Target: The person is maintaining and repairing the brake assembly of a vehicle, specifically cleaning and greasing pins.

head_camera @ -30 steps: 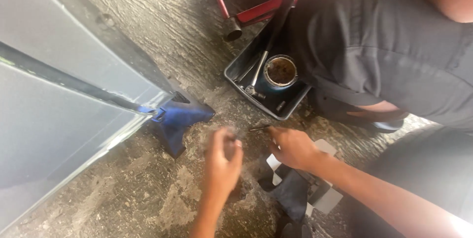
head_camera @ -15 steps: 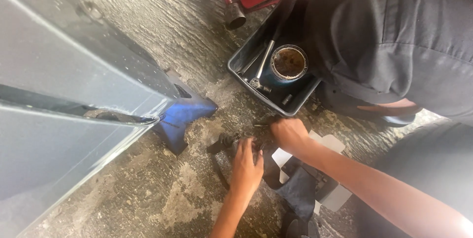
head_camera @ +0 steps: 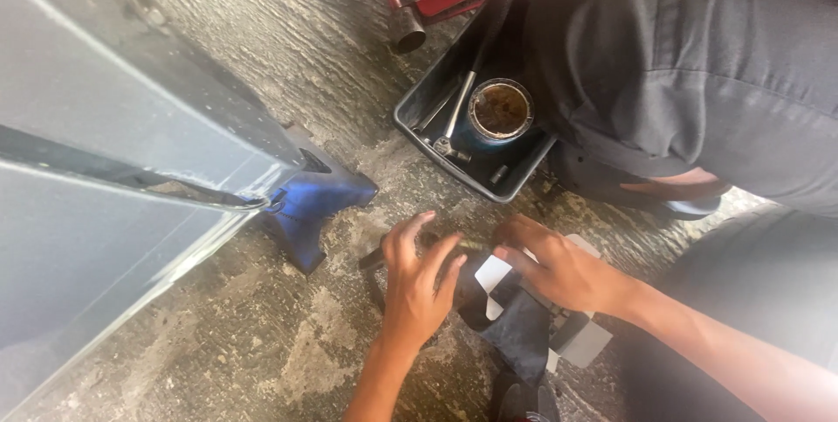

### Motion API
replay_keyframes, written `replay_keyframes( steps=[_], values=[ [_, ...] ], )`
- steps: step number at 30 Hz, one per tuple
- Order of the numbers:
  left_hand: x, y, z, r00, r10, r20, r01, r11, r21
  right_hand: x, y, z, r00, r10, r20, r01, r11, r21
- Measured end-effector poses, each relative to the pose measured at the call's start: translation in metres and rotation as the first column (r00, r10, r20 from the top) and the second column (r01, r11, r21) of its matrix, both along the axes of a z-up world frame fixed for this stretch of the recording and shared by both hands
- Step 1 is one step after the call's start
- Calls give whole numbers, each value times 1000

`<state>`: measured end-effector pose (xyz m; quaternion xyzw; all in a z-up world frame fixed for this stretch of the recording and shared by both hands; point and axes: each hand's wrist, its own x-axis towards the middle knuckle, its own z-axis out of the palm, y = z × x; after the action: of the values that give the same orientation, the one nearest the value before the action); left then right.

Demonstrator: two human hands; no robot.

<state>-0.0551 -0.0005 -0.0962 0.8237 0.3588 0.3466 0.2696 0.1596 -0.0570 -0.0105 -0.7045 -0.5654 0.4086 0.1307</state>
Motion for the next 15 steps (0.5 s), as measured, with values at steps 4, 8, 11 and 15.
replay_keyframes(
  steps=[4,8,11,15],
  values=[
    [3,2,37,996,-79,30,81,995,-65,12,-14,23,995,35,-96,-32,999,39],
    [7,2,54,987,-145,75,151,985,-81,18,-24,44,977,33,-212,-31,999,15],
    [7,4,55,984,-158,77,165,981,-106,23,-31,54,975,0,-224,-7,1000,-30],
    [6,2,50,984,-132,117,155,963,-222,31,-42,54,970,-17,-243,9,999,-35]
  ],
)
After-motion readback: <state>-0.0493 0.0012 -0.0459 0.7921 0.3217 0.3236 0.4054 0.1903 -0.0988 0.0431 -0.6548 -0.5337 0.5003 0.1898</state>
